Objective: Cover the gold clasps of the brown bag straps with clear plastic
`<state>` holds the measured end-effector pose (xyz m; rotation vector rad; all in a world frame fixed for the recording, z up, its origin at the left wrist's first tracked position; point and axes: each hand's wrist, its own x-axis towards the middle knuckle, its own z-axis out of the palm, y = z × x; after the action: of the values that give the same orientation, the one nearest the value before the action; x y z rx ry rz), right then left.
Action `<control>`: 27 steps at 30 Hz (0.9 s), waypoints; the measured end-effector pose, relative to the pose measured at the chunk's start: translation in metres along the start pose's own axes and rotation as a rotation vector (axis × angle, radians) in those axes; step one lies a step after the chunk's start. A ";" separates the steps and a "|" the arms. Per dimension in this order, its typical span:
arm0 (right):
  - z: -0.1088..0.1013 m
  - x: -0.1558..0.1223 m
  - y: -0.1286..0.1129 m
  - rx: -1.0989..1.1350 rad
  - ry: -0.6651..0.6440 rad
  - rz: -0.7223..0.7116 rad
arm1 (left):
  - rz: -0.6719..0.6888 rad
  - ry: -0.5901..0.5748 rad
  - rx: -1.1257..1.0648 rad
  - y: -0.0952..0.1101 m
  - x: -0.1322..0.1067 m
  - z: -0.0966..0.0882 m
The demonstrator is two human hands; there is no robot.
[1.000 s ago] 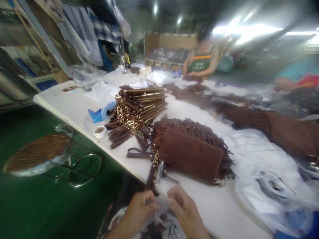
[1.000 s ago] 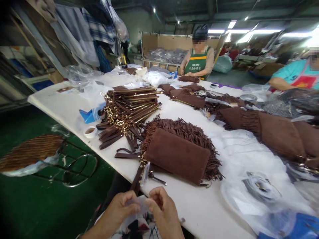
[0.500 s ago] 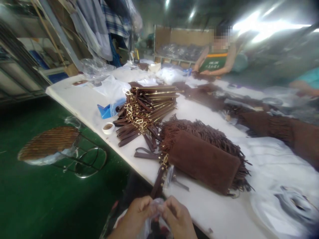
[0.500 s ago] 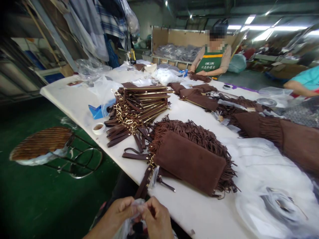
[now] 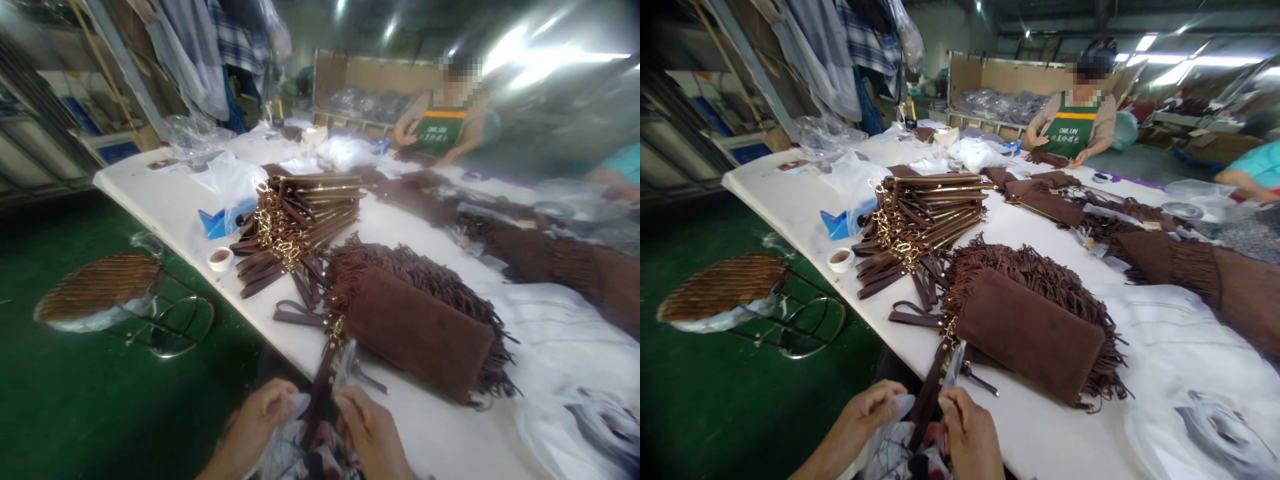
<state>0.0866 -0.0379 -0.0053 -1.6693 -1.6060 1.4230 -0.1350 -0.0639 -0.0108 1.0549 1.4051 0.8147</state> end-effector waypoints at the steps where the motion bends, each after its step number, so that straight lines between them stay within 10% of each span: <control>1: 0.006 0.002 -0.003 -0.017 -0.031 -0.022 | 0.024 0.000 -0.004 -0.003 0.003 0.008; 7: 0.021 0.017 0.008 -0.049 -0.051 -0.052 | 0.083 0.030 0.096 -0.023 0.016 0.042; 17: 0.028 0.022 0.047 -0.188 0.127 -0.016 | 0.227 0.293 0.400 0.009 0.005 0.007; 27: 0.031 0.021 0.039 -0.044 0.162 -0.113 | 0.048 -0.053 0.104 -0.044 0.018 0.060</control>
<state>0.0750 -0.0389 -0.0582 -1.6444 -1.6232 1.1744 -0.0809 -0.0687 -0.0651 1.1861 1.3941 0.7491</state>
